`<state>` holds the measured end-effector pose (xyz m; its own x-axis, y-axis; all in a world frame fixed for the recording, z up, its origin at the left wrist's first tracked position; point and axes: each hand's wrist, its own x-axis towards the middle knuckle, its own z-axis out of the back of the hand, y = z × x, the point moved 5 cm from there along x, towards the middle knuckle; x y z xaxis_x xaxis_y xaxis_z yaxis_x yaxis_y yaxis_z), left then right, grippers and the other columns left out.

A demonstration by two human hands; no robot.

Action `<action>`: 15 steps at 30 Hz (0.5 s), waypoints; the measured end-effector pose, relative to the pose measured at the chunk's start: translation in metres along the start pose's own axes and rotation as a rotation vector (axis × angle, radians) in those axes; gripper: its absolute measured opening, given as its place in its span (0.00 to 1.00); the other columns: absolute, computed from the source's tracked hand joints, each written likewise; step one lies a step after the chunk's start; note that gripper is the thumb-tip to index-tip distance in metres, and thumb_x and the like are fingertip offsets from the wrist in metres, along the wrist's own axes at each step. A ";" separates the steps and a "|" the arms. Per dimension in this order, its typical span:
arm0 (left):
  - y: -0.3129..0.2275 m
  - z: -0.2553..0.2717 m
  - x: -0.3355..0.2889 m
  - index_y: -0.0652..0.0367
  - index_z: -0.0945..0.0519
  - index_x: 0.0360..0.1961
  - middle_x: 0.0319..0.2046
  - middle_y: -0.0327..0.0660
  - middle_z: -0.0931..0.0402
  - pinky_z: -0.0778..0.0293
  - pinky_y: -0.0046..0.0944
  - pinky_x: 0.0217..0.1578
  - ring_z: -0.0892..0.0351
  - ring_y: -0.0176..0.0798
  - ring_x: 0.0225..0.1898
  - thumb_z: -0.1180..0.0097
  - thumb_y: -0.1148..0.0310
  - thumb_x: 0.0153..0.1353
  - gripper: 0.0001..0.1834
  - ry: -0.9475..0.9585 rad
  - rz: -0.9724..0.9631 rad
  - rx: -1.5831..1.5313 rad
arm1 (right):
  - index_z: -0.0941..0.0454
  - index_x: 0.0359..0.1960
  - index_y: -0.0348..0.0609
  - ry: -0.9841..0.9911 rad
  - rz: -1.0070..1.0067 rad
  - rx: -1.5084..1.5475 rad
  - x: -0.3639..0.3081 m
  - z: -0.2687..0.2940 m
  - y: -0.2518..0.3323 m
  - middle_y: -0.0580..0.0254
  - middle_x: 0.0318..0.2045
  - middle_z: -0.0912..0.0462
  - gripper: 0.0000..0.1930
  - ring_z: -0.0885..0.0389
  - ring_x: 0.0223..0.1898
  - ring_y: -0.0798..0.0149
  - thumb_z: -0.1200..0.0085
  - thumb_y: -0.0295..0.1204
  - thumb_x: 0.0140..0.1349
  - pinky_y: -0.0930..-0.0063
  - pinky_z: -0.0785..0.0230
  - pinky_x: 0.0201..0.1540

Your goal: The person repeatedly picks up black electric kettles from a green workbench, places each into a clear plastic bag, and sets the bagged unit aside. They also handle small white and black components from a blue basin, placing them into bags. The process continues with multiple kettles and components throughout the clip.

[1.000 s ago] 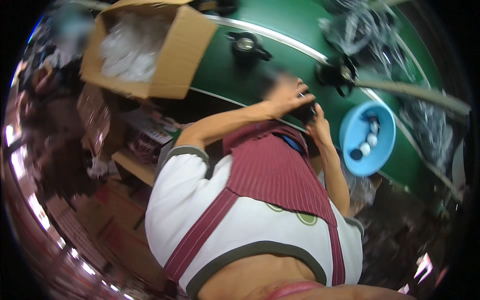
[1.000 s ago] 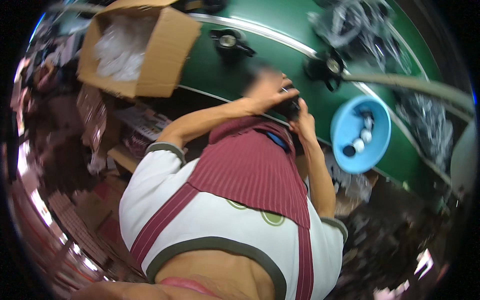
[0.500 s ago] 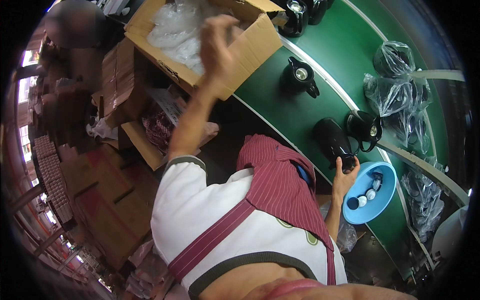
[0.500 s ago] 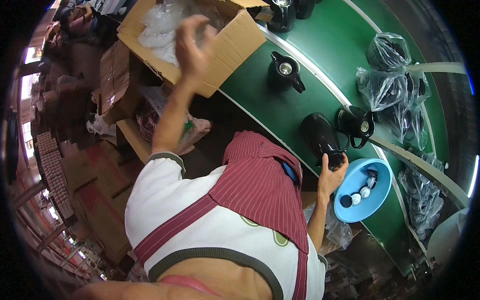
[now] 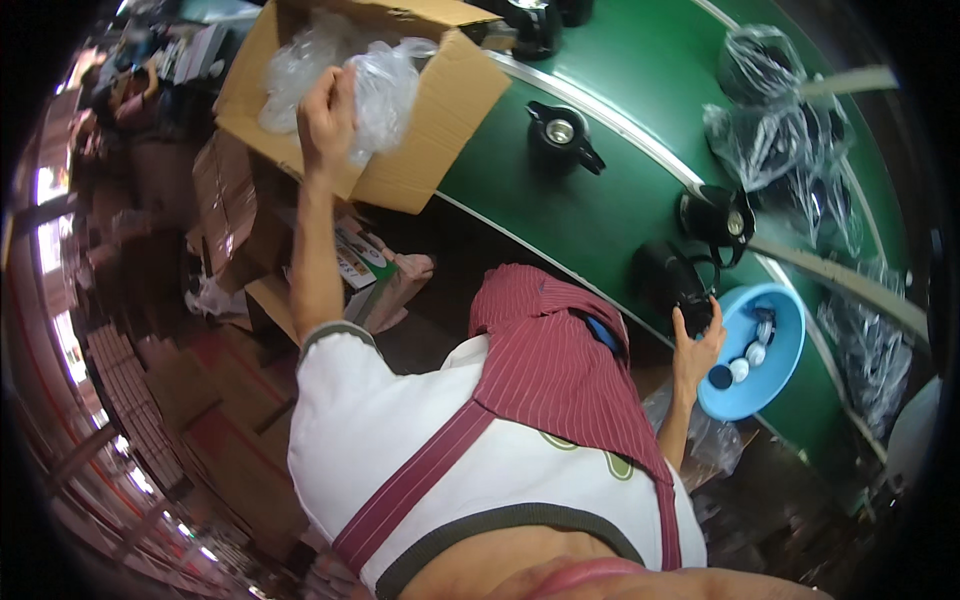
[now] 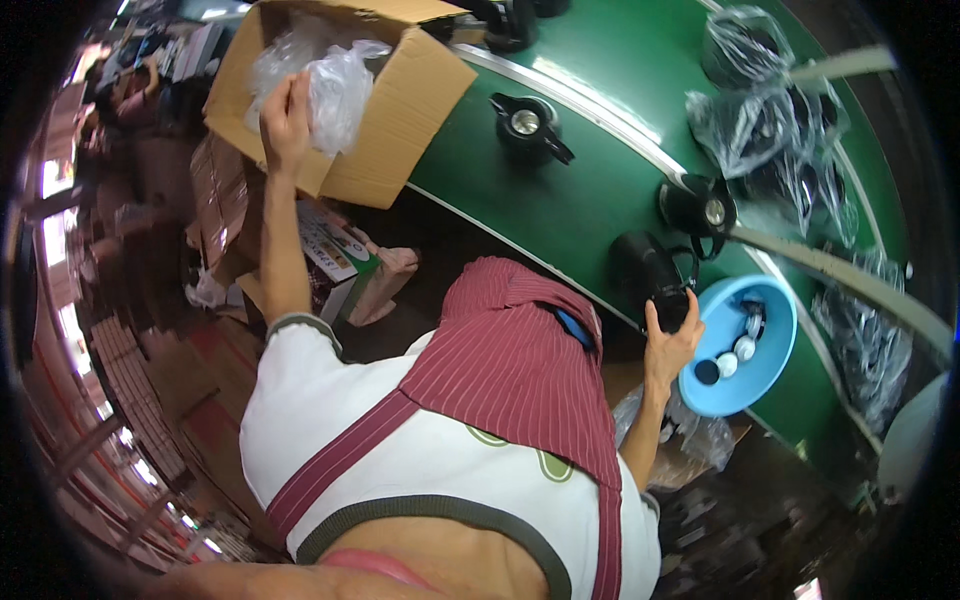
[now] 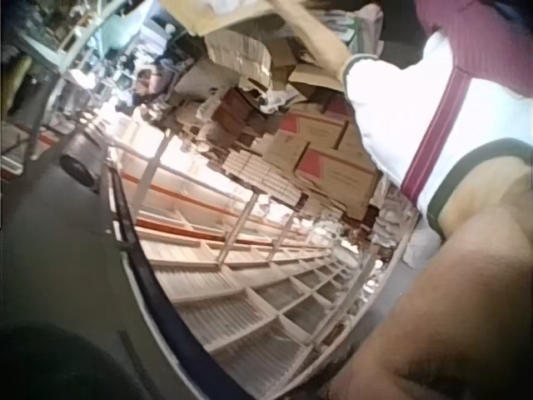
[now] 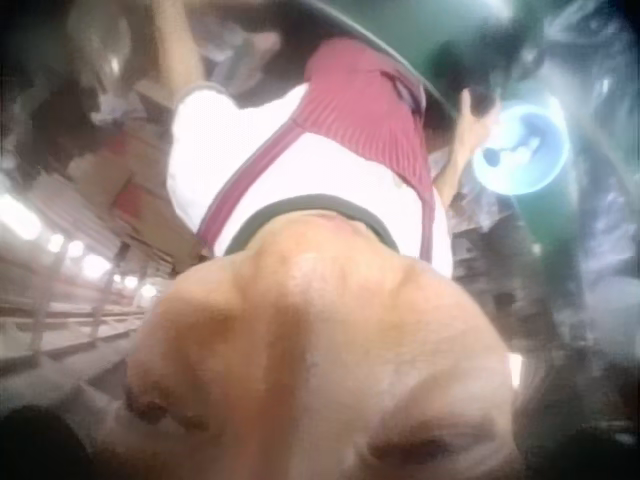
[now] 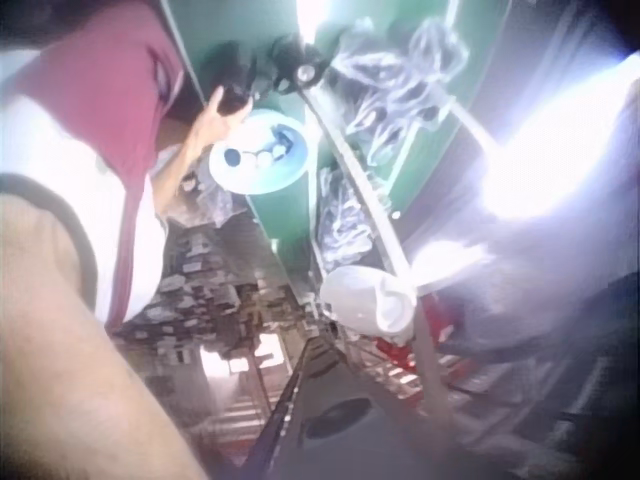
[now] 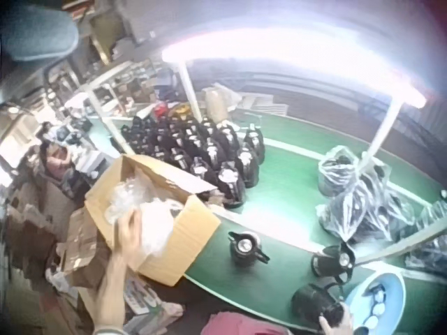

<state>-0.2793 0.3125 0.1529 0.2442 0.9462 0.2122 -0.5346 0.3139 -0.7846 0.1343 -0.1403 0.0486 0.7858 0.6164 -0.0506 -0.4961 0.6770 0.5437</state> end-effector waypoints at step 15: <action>0.013 -0.423 -0.147 0.58 0.17 0.41 0.29 0.45 0.18 0.22 0.49 0.35 0.16 0.51 0.33 0.42 0.59 0.69 0.13 0.697 -0.297 0.277 | 0.25 0.63 0.47 -0.137 -0.332 0.289 -0.043 0.010 -0.081 0.51 0.49 0.21 0.36 0.19 0.47 0.54 0.25 0.40 0.52 0.62 0.25 0.50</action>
<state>0.0201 0.1444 -0.1349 0.8073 0.5825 -0.0946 -0.5269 0.6394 -0.5599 0.1442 -0.2260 0.0148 0.9360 0.3132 -0.1610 -0.1010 0.6767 0.7293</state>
